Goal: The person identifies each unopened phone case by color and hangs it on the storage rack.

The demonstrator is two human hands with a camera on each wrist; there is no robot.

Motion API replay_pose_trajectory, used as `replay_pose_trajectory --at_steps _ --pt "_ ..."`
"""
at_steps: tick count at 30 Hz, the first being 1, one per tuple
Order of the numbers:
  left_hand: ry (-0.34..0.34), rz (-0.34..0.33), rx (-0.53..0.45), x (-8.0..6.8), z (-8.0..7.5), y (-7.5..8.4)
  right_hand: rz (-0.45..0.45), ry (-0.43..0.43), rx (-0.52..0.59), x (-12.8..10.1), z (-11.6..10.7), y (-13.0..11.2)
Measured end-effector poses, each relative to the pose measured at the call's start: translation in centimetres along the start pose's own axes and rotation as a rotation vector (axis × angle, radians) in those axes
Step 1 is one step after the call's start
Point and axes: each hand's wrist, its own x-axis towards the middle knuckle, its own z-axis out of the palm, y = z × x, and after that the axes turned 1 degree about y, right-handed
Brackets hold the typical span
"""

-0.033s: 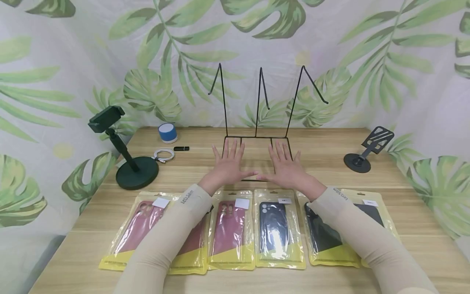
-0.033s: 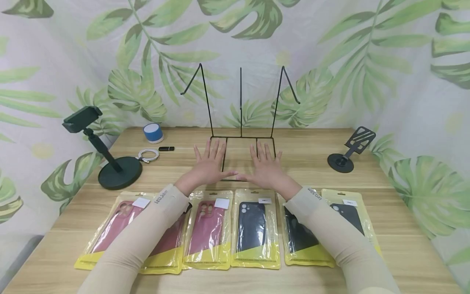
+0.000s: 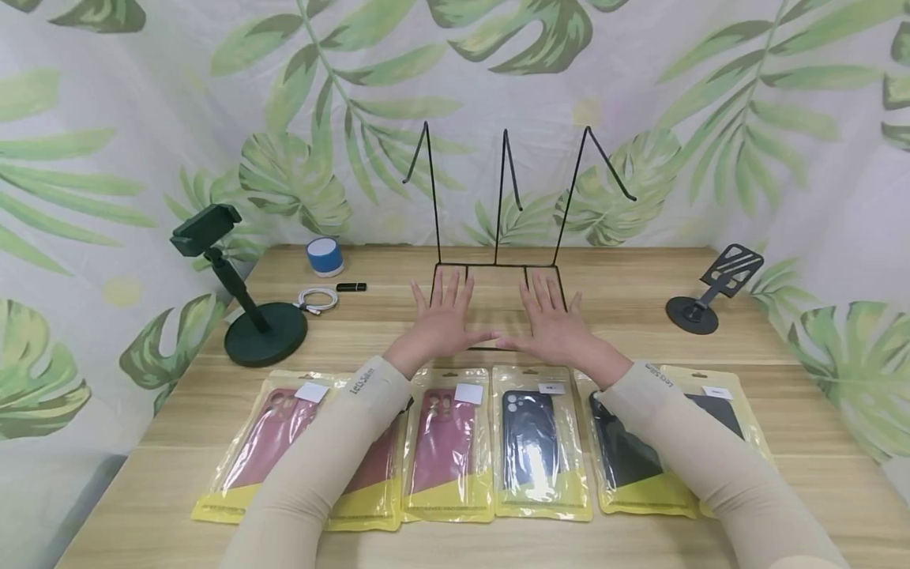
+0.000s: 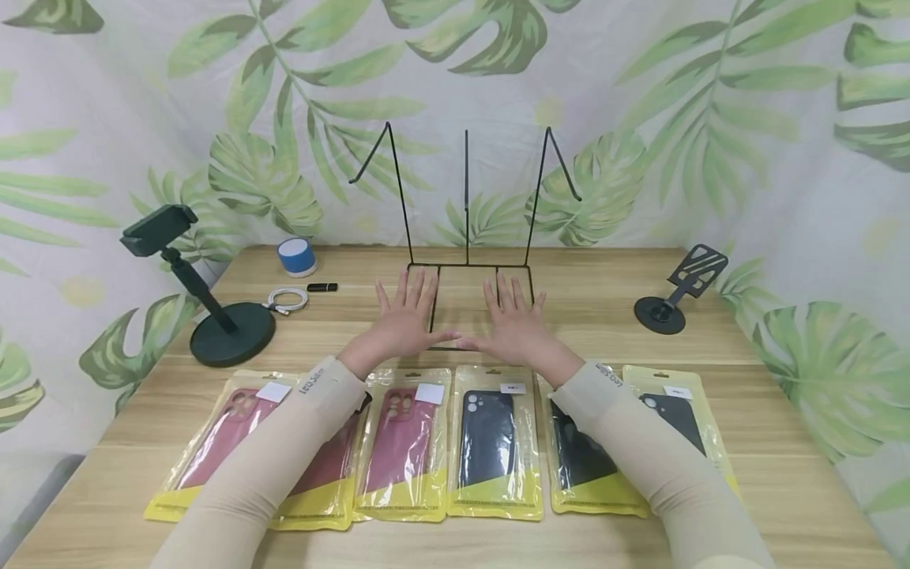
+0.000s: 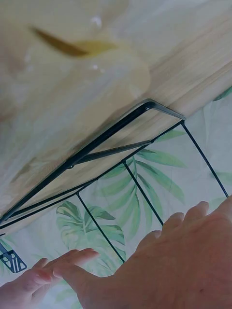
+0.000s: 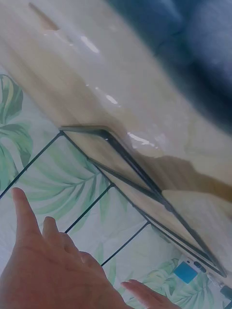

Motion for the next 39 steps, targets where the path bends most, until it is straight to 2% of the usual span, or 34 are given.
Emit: replay_pose_trajectory --at_steps 7,12,19,24,28,31,36,39 --pt "-0.014 0.016 0.027 -0.1 0.4 0.1 -0.022 -0.009 -0.016 0.1 0.4 0.2" --pt "-0.059 0.04 0.028 -0.2 0.6 -0.2 -0.048 -0.049 -0.032 -0.4 0.3 0.3" --pt "-0.154 0.038 -0.013 -0.8 -0.1 -2.2 -0.058 -0.057 -0.072 -2.8 -2.0 2.0" --pt "-0.245 0.003 0.01 -1.4 -0.1 -4.2 -0.042 -0.032 -0.05 -5.7 -4.0 5.2" --pt "-0.309 -0.01 0.05 -1.4 -0.4 -4.6 -0.046 -0.002 -0.069 -8.2 -5.0 8.6" --pt "-0.37 -0.025 0.09 -1.3 -0.8 -4.7 -0.047 -0.002 -0.044 -9.8 -5.4 11.2" --pt "-0.422 -0.045 0.116 -0.8 -1.4 -4.8 0.01 -0.093 0.008 -11.8 -5.9 16.0" --pt "-0.432 -0.04 0.085 -0.3 -1.5 -4.9 0.072 -0.171 0.014 -12.8 -5.7 18.9"
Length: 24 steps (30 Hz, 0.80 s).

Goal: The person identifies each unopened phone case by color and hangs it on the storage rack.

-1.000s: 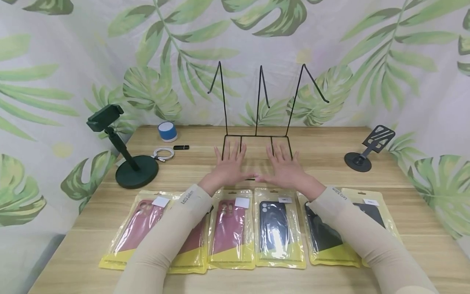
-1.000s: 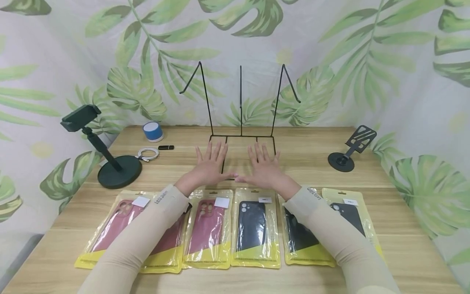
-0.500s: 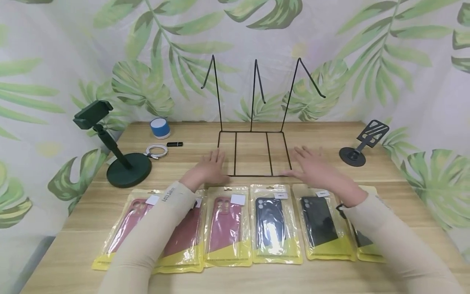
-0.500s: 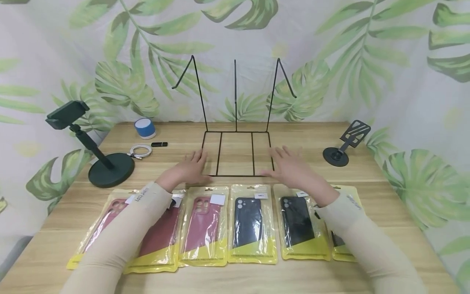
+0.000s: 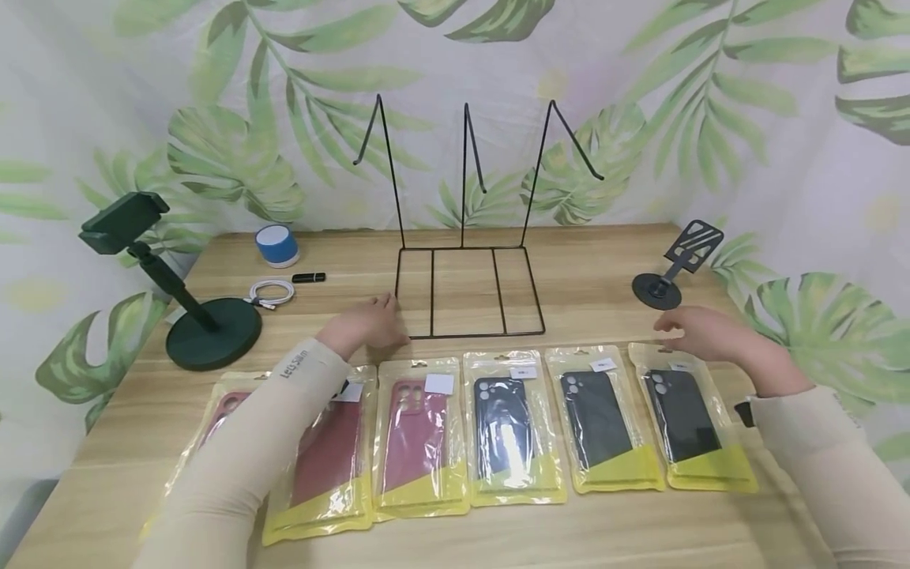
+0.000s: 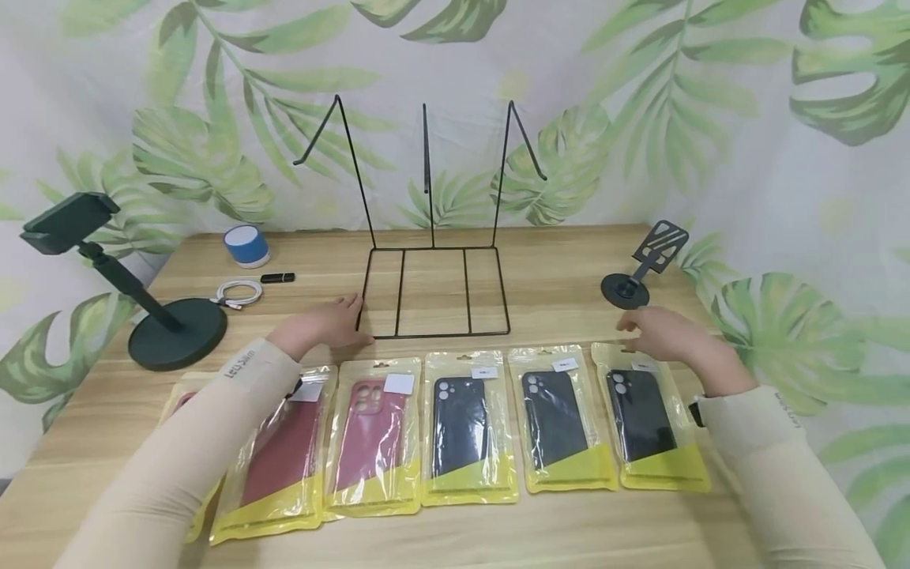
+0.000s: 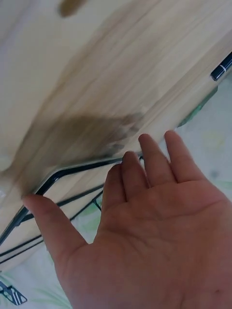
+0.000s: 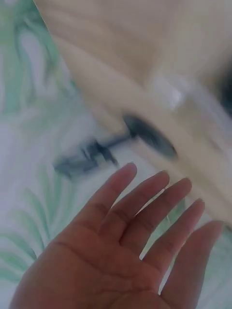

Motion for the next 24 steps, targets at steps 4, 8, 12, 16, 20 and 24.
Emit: replay_pose_trajectory --at_steps 4,8,12,16,20,24 --pt "0.001 0.001 -0.021 0.0 -0.3 -0.8 0.047 -0.063 0.042 0.0 0.9 2.5" --pt "0.021 0.012 -0.019 0.0 -0.2 -1.2 0.057 -0.059 0.108 0.1 2.0 4.1" --pt "0.028 0.033 0.0 0.4 0.2 -1.4 0.067 -0.052 0.168 0.1 2.6 4.8" --pt "0.039 0.03 0.018 0.7 0.5 -1.5 0.072 0.002 0.179 0.0 2.6 5.0" --pt "0.048 0.027 0.027 0.7 0.5 -1.3 0.052 0.098 0.223 -0.2 1.9 4.8" --pt "0.047 0.021 0.012 0.5 0.3 -1.1 0.007 0.247 0.239 -0.7 0.6 4.1"
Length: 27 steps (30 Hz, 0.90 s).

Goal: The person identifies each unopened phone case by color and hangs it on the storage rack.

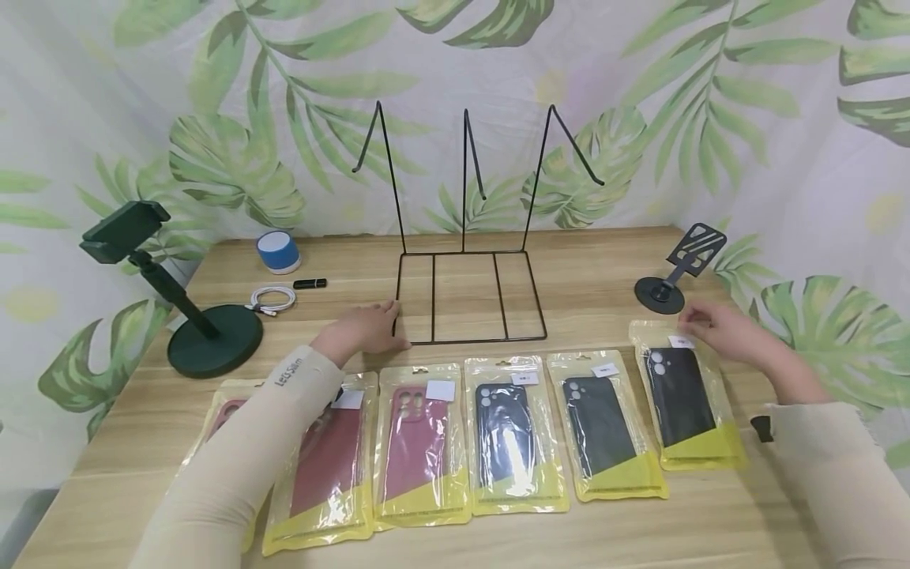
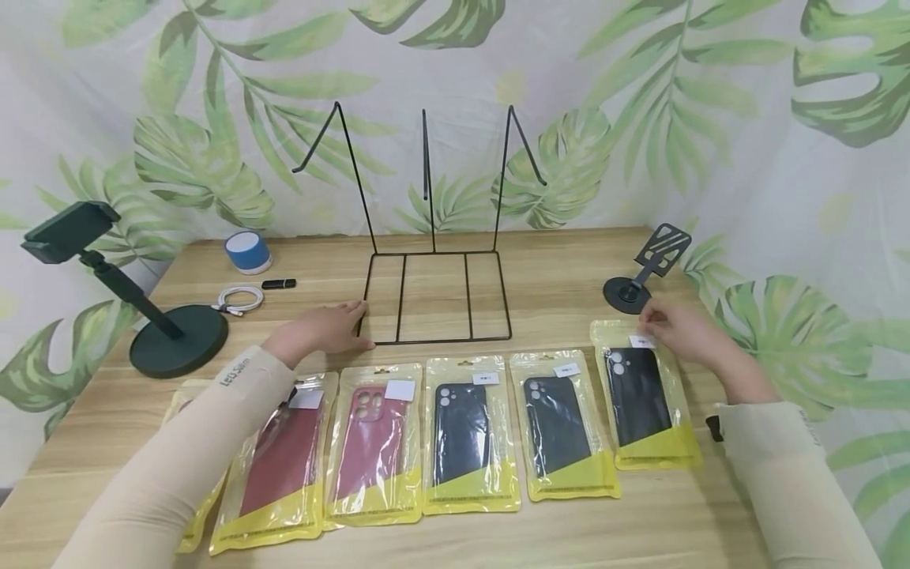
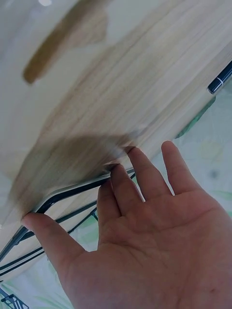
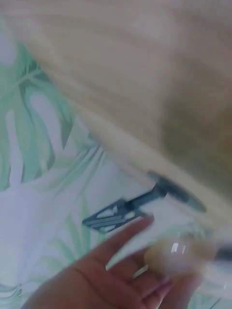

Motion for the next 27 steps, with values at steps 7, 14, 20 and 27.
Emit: replay_pose_trajectory --at_steps 7,14,20,27 --pt "0.0 -0.001 -0.003 -0.2 -0.2 0.0 -0.14 0.293 0.01 -1.0 -2.2 -3.5" --pt "0.005 0.001 0.002 -0.5 -0.3 0.1 -0.525 0.528 0.133 -0.9 -3.5 -6.1" --pt "0.001 0.002 0.002 -0.6 -0.2 0.3 -0.735 0.689 0.191 1.2 -4.8 -9.2" --pt "-0.009 -0.009 0.018 -0.6 0.0 0.3 -0.666 0.783 0.196 4.5 -6.0 -14.3"
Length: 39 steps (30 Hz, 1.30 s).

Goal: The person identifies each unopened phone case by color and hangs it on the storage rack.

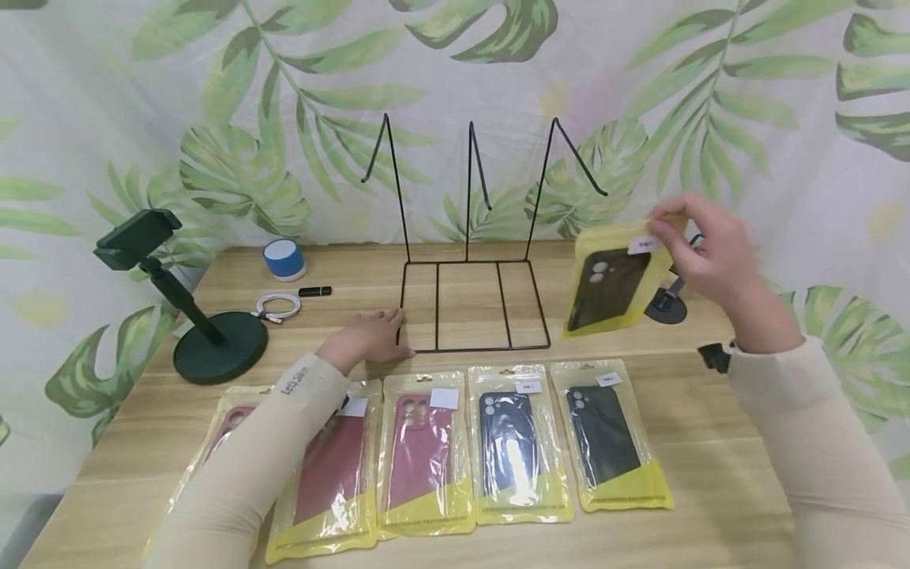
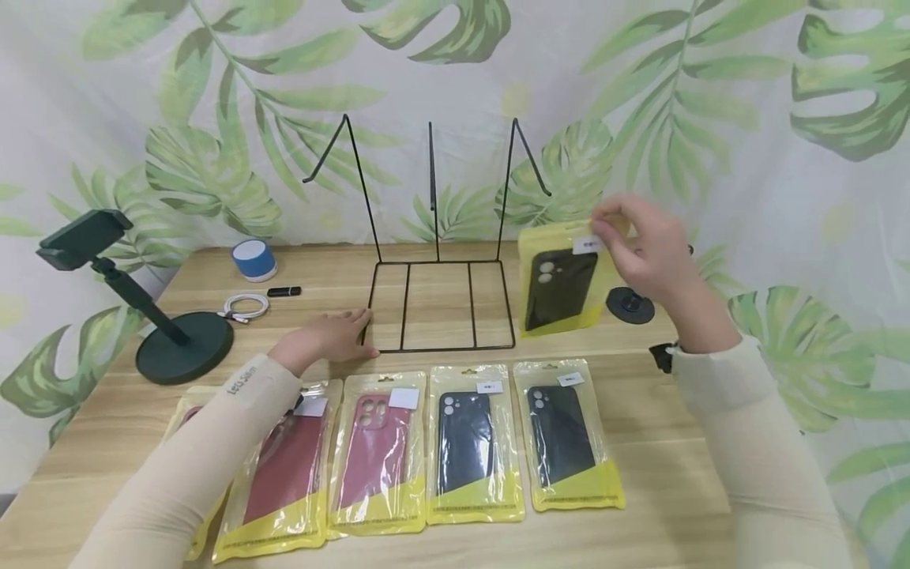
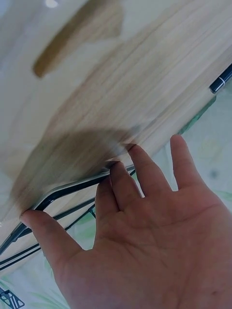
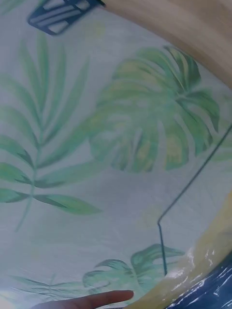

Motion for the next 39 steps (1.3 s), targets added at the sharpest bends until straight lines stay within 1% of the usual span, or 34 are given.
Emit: replay_pose_trajectory --at_steps 5,7,10,16,21,23,27,34,39 --pt "-0.001 -0.006 -0.001 0.0 0.1 0.0 0.021 0.033 -0.045 2.3 2.1 -0.3" --pt "-0.003 -0.008 -0.001 -0.1 0.1 0.0 0.034 0.05 -0.065 2.9 2.6 -0.3" --pt "-0.003 -0.012 -0.005 -0.1 0.0 0.0 0.048 0.041 -0.084 3.5 3.0 0.0" --pt "0.003 -0.015 -0.011 -0.1 -0.1 -0.1 0.079 -0.019 -0.128 4.0 3.7 1.1" --pt "0.005 -0.017 -0.014 -0.1 0.0 -0.3 0.204 -0.073 -0.183 4.5 4.4 1.7" --pt "0.005 -0.015 -0.012 -0.1 0.0 -0.3 0.252 -0.091 -0.201 5.0 4.7 2.0" --pt "0.009 -0.011 -0.012 -0.1 0.1 -0.4 0.312 -0.132 -0.222 6.3 5.3 2.7" --pt "0.017 -0.01 -0.039 -0.4 0.3 -0.4 0.359 -0.18 -0.239 8.4 6.6 4.4" --pt "0.02 -0.01 -0.027 -0.3 0.6 -0.6 0.415 -0.203 -0.258 9.6 7.5 5.4"
